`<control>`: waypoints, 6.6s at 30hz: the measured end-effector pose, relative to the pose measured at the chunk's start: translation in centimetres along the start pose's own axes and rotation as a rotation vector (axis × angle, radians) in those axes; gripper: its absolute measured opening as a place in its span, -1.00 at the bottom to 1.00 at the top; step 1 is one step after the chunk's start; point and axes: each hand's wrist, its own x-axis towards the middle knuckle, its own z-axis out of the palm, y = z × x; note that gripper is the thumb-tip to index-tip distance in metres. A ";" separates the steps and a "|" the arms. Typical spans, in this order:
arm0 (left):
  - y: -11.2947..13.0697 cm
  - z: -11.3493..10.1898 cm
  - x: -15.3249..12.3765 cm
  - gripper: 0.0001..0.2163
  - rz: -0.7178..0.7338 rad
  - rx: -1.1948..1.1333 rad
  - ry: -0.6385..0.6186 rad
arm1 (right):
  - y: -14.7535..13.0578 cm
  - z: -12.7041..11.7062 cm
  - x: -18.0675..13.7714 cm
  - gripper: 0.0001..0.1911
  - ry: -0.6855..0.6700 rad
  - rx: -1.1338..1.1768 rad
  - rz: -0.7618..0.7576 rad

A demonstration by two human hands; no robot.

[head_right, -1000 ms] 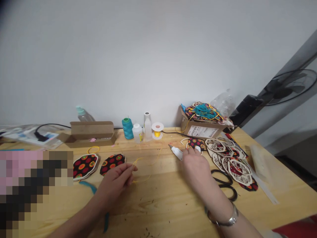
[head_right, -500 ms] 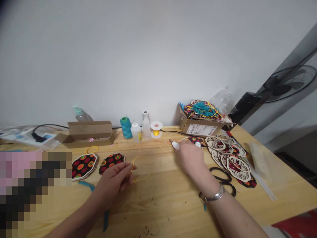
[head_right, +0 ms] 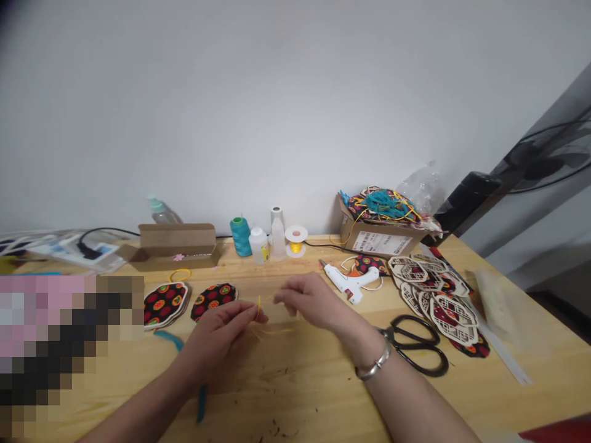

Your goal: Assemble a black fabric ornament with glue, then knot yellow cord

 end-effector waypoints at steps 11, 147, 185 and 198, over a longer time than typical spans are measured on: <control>-0.2 -0.4 0.5 -0.78 0.048 0.156 0.072 | 0.8 -1.8 0.5 -0.75 0.081 0.677 -0.076; -0.6 0.4 0.5 -0.82 0.003 -0.151 0.104 | 0.5 -1.4 -0.3 -0.78 0.269 -0.502 -0.333; 0.0 2.9 1.2 -0.88 -0.092 -1.071 0.024 | 1.4 3.5 -0.2 -0.80 0.257 -0.549 -0.383; 0.3 3.4 1.2 -0.89 -0.087 -1.102 0.044 | 1.4 3.5 -0.3 -0.83 0.255 -0.560 -0.387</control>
